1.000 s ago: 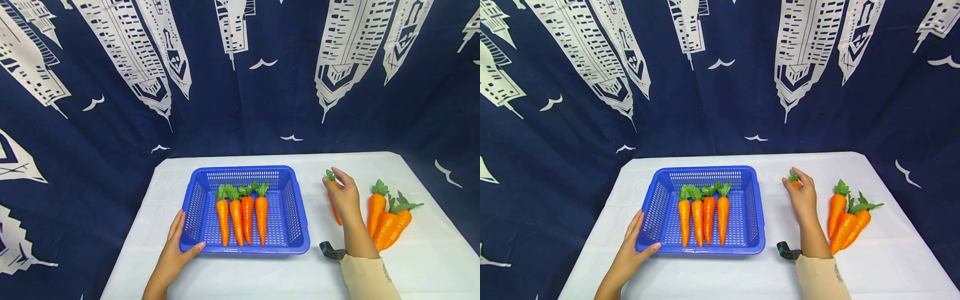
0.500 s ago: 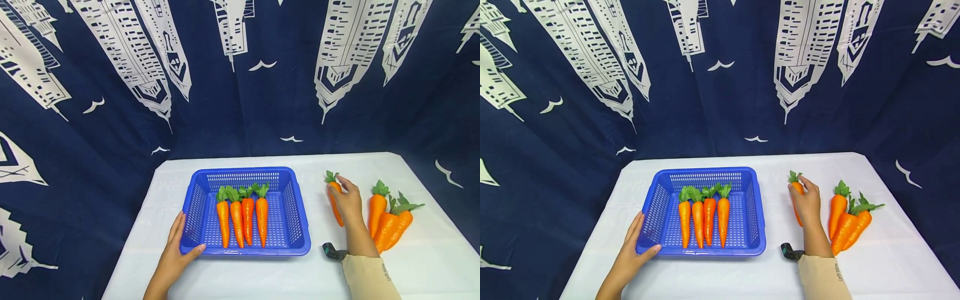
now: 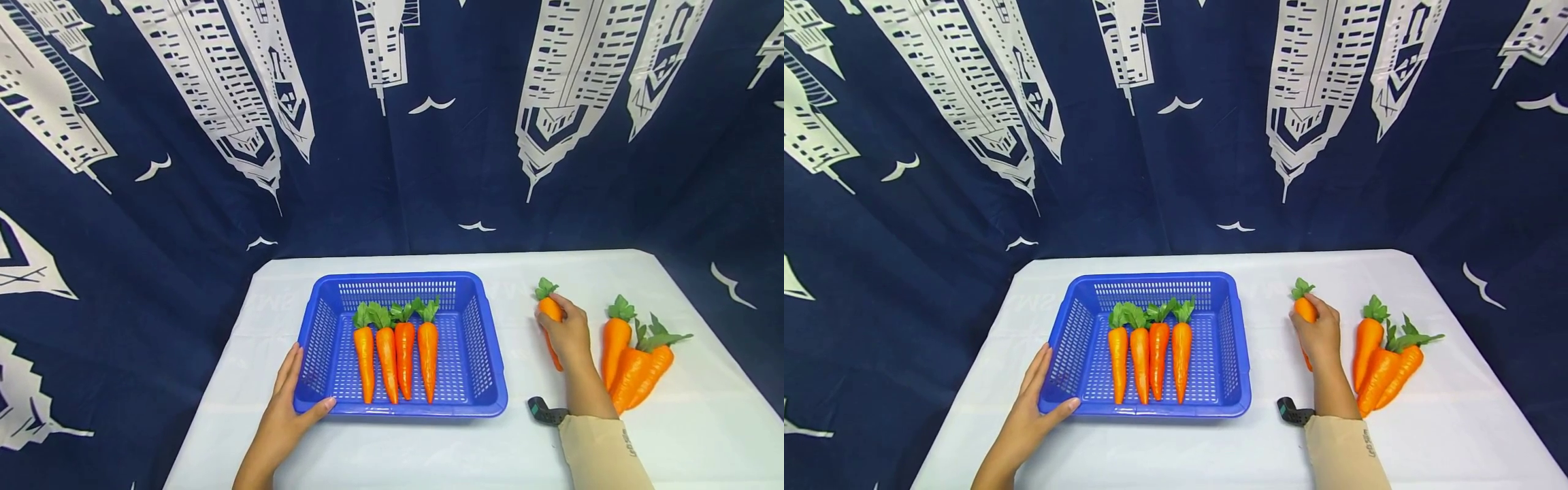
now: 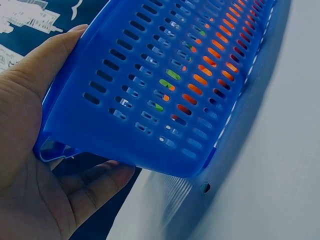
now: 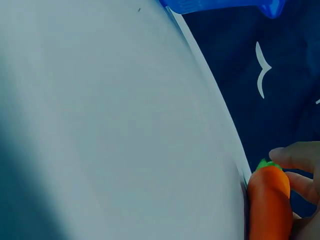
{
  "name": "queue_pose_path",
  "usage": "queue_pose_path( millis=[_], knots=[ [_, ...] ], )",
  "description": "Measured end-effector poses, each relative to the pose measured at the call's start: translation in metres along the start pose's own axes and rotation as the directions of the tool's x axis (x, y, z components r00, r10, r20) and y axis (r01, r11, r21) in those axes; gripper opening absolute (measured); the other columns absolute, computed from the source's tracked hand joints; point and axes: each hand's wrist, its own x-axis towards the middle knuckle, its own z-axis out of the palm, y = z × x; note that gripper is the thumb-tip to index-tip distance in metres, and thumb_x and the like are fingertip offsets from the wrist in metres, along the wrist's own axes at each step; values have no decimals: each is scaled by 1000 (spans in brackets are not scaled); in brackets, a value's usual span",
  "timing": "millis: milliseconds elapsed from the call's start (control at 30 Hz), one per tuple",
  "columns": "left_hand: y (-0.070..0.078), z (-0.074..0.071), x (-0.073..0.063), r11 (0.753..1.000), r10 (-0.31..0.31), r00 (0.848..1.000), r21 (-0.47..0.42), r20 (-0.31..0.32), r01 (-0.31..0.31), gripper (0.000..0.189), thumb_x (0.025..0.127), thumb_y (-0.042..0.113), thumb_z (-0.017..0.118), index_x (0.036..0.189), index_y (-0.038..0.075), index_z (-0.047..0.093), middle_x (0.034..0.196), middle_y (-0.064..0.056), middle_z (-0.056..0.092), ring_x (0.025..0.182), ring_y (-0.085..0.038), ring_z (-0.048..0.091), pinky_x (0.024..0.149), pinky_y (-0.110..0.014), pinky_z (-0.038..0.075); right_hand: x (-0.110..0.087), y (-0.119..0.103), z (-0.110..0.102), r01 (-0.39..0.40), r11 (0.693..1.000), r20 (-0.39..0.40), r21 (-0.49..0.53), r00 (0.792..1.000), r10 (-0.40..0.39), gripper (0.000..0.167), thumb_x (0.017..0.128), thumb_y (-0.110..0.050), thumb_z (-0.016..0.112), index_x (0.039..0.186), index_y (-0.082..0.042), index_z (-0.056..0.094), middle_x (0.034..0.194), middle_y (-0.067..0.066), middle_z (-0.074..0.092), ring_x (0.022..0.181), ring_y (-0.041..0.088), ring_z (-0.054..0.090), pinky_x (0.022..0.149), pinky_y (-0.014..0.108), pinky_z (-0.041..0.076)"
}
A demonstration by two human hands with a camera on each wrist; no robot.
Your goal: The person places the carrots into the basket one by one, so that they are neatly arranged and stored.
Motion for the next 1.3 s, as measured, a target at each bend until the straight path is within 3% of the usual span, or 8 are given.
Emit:
queue_pose_path(
  millis=[367, 567, 633, 733, 833, 1100, 1300],
  knots=[
    [-3, 0, 1, 1000, 3, 1000, -13, -6, -3, 107, 84, 38, 83, 164, 24, 13, 172, 8, 2, 158, -38, 8, 117, -74, 16, 4, 3, -1, -16, 1000, -10, -1, 1000, 16, 65, 99, -15, 60, 159, -18, 34, 155, 31, 31, 141, 48, 36, 119, 61, 33],
    [-4, 0, 1, 1000, 0, 1000, -16, -2, 0, 107, 84, 39, 83, 164, 25, 13, 172, 9, 2, 158, -38, 8, 118, -74, 16, 3, 0, -3, -32, 999, 12, 37, 999, 31, 63, 101, -18, 59, 159, -22, 34, 160, 26, 30, 140, 46, 42, 112, 58, 44],
    [-5, 1, 1, 1000, 1, 1000, -13, -2, -1, 107, 84, 39, 82, 164, 25, 13, 172, 9, 2, 158, -38, 8, 118, -73, 16, 1, -5, -4, -33, 998, 22, 54, 999, 31, 63, 101, -19, 58, 159, -23, 34, 161, 21, 33, 139, 42, 45, 105, 49, 52],
    [-5, 0, 1, 1000, 0, 1000, -6, -3, 0, 107, 84, 39, 82, 164, 24, 13, 172, 9, 2, 158, -38, 8, 118, -72, 16, -3, -15, -6, 5, 997, 28, 75, 1000, -7, 62, 101, -20, 59, 158, -23, 36, 160, 17, 36, 136, 38, 50, 87, 25, 57],
    [-4, 0, 1, 1000, 1, 1000, -3, -1, -1, 106, 85, 39, 82, 164, 21, 13, 172, 6, 3, 158, -39, 8, 118, -72, 16, -10, -26, -10, 39, 994, 29, 102, 999, -42, 61, 101, -22, 60, 157, -25, 37, 159, 14, 37, 134, 35, 52, 72, 7, 49],
    [-1, -1, 0, 1000, 1, 1000, -9, 0, -1, 106, 84, 40, 82, 164, 23, 14, 172, 9, 3, 158, -37, 10, 118, -72, 17, -42, -65, -21, 136, 985, 35, 107, 990, -140, 58, 100, -35, 62, 154, -34, 40, 158, 10, 37, 136, 35, 51, 77, 12, 57],
    [-3, -1, 2, 1000, 11, 1000, -11, -1, -11, 106, 84, 39, 82, 164, 24, 14, 172, 9, 2, 158, -37, 10, 119, -71, 17, -67, -92, -23, 274, 955, 87, 112, 955, -284, 59, 100, -36, 62, 155, -28, 39, 156, 15, 42, 131, 37, 55, 79, 11, 56]
  ],
)
